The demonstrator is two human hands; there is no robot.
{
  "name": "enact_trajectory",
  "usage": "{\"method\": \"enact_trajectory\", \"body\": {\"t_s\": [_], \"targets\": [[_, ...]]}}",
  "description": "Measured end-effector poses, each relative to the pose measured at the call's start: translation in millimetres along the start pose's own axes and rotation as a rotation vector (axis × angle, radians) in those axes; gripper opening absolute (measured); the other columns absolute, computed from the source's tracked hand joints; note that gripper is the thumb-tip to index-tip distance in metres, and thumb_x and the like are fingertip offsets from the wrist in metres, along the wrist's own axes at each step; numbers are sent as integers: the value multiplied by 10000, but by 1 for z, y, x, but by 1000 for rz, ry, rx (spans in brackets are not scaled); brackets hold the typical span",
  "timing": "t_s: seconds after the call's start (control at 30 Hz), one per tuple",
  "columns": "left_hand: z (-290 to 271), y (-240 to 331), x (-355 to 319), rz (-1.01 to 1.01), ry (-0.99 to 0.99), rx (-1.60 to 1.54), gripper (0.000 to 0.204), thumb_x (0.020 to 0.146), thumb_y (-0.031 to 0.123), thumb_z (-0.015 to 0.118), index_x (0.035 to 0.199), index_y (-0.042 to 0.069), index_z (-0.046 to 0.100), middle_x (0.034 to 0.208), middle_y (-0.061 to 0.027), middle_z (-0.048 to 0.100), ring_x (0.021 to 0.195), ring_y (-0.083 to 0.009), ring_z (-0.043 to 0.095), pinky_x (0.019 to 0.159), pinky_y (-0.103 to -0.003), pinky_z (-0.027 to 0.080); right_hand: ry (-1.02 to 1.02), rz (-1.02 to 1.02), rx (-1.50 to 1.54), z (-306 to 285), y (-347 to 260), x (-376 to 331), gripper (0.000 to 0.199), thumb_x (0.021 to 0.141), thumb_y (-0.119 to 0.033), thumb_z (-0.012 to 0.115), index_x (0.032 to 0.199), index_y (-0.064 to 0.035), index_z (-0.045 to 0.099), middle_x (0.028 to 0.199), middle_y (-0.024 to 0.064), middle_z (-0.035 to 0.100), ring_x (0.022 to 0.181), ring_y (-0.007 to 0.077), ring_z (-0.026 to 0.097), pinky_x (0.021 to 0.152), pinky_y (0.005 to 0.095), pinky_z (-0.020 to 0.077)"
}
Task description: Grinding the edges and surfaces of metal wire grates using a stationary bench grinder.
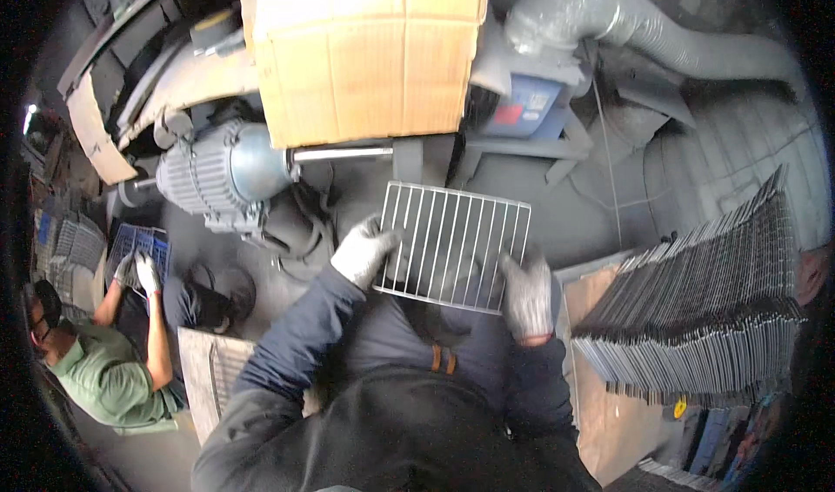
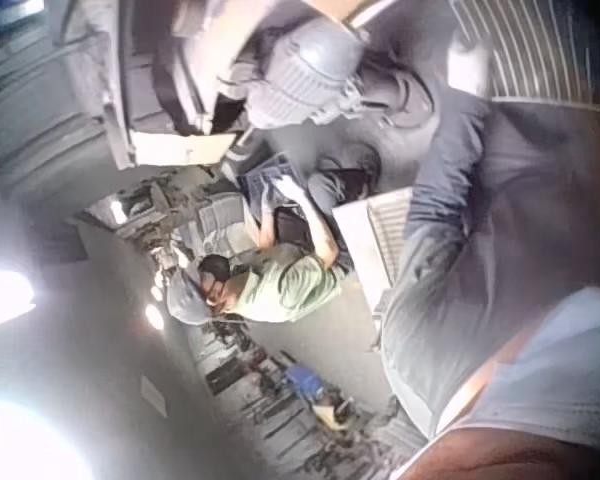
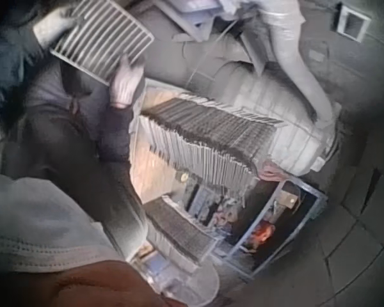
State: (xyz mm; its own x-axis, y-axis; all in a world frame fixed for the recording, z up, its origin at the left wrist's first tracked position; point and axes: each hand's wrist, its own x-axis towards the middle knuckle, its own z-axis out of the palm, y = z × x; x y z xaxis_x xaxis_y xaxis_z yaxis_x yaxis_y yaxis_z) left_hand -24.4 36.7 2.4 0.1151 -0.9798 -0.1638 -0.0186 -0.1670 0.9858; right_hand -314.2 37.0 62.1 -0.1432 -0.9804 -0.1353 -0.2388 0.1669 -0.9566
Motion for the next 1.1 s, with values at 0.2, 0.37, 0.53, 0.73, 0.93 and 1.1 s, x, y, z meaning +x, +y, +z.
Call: {"method": "enact_trajectory", "body": {"t_s": [0.2,0.37,0.53,0.73,0.93,1.1], "targets": [[-10,-29,4,-348,-123,-334,271,991,114,650,1215,-33,608,880,-108,703,668,-212,704,575,-350,621,-151,60,44,4,17,6,286,977,-124,658,1221,24,673,999,92,719,799,191,675,702,343,552],[17,5,-5,-274,-143,-363,317,991,146,698,1244,-11,591,861,-95,688,622,-181,684,488,-328,593,-18,73,246,-12,26,-2,231,968,-46,654,1194,-11,684,994,81,727,819,191,695,720,322,562],[8,-5,9,-320,-59,-428,289,1000,128,686,1241,-6,599,870,-89,700,637,-164,690,513,-308,601,-126,67,229,8,54,24,238,977,-70,667,1205,-2,674,984,72,724,821,175,693,711,323,583],[20,3,-20,-223,-158,-346,431,972,128,715,1330,-78,590,1150,-162,733,928,-223,729,783,-342,620,-58,62,310,-27,31,-36,308,998,-69,645,1290,28,654,1093,98,731,927,170,684,792,315,564],[43,50,-66,25,-283,-422,363,986,61,692,1300,-84,580,1118,-175,726,953,-213,718,867,-312,583,-51,-114,402,-61,61,-72,264,1008,-71,625,1257,14,639,1019,53,691,895,169,676,765,327,567],[66,95,-99,223,-131,-176,391,944,-19,703,1313,-58,583,1125,-184,717,994,-238,730,897,-318,575,82,-242,462,-88,5,-105,152,1017,-120,636,1060,-11,539,800,88,648,706,189,648,666,320,555]]}}
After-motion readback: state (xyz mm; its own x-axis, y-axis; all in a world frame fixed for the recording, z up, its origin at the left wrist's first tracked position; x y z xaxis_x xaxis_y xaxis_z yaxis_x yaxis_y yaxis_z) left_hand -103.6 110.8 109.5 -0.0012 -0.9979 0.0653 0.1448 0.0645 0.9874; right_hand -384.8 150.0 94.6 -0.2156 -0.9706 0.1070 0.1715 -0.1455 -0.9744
